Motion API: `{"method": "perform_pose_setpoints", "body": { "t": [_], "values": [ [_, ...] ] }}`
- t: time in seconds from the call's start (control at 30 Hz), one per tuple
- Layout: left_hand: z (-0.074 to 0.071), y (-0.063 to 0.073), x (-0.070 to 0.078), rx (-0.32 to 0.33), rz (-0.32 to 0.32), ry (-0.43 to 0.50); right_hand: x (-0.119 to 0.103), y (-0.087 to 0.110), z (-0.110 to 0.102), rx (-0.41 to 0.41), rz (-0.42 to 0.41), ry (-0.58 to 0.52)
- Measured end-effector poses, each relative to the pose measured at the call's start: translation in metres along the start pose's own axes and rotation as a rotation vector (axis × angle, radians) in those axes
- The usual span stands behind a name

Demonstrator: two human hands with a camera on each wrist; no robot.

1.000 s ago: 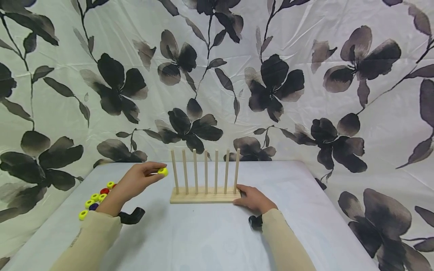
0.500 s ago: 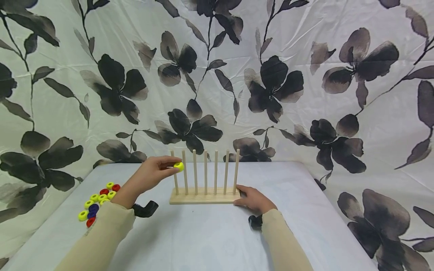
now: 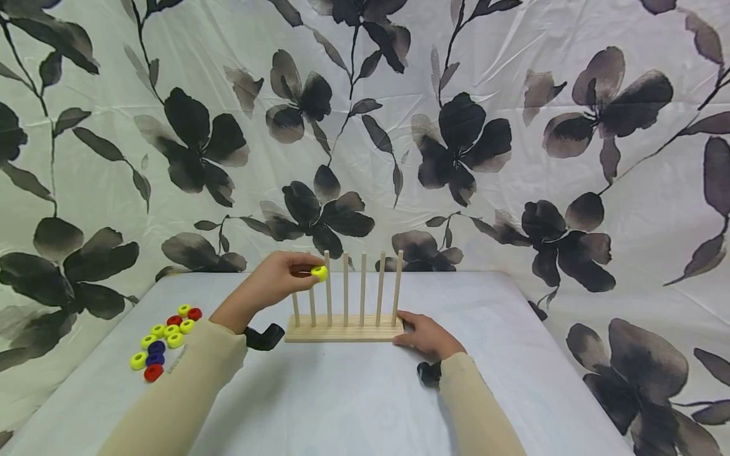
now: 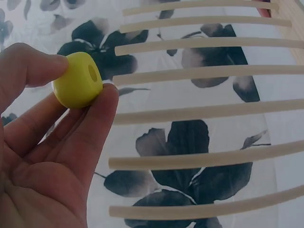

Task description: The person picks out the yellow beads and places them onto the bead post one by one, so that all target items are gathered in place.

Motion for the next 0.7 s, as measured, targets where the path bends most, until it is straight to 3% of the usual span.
{"method": "perform_pose_setpoints", "body": {
  "t": [0.17, 0.47, 0.7],
  "values": [
    [0.005, -0.006, 0.009, -0.016, 0.021, 0.015, -0.001, 0.001, -0.001, 0.006, -0.01, -0.002],
    [0.009, -0.019, 0.018, -0.016, -0.017, 0.048, 0.0, 0.001, 0.0, 0.007, -0.009, -0.004],
    [0.012, -0.028, 0.027, -0.019, 0.005, 0.093, 0.002, 0.0, 0.001, 0.009, 0.002, -0.019]
  ]
}}
Point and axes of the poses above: each hand's wrist, its own y-axis away from the middle knuckle, its own z-axis out of the palm, x = y × z, the point moved 5 cm from there along -y, towards the middle knuckle, and after that the axes turned 10 degrees about -z, right-handed, at the moved point
